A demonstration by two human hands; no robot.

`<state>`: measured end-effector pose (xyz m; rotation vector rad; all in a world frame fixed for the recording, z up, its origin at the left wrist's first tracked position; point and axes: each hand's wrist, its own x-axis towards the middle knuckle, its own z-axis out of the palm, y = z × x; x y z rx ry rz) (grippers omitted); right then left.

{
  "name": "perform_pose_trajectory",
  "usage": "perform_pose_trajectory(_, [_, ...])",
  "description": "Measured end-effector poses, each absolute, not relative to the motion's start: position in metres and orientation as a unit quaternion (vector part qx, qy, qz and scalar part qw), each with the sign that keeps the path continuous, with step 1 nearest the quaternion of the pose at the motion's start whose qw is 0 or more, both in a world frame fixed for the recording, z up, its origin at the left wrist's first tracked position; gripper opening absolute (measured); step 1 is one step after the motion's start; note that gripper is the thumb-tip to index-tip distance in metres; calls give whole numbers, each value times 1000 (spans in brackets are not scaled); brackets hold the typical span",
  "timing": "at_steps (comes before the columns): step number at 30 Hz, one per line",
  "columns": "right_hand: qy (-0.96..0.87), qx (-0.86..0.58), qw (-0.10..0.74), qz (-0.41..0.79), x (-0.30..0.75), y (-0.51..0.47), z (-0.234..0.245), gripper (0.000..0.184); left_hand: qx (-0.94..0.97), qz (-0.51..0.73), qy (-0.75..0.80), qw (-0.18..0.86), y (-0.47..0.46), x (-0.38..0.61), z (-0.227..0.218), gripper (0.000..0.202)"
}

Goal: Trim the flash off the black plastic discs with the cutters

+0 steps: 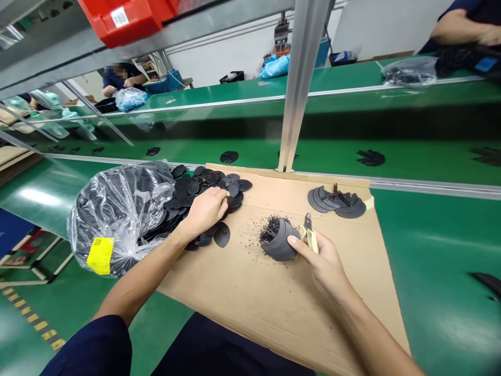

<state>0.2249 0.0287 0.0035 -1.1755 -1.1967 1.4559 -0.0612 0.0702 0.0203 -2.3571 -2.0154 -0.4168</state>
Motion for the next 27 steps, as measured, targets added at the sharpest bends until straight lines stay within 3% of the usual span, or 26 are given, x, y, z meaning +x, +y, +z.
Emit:
perform_pose_trajectory(2, [-488,-484,448,572,224,28,4,43,-737,-227,-636,-37,69,-61,24,18])
perform_pose_trajectory(6, [-511,-489,451,545,222,26,5,38,-659,-458,-522,-290,54,-34,19,29])
perform_pose_trajectory(10, [-524,-467,446,556,218,22,6,34,-630,-478,-445,-420,34,7,5,38])
perform_pose_trajectory(19, [-521,-494,474,510,212,12,2,35,-654,-472,-481,-345,21,25,-12,33])
perform_pose_trajectory(27, [-512,-519,474,494,207,9,1,32,-716,-461,-481,-208,15,26,-5,26])
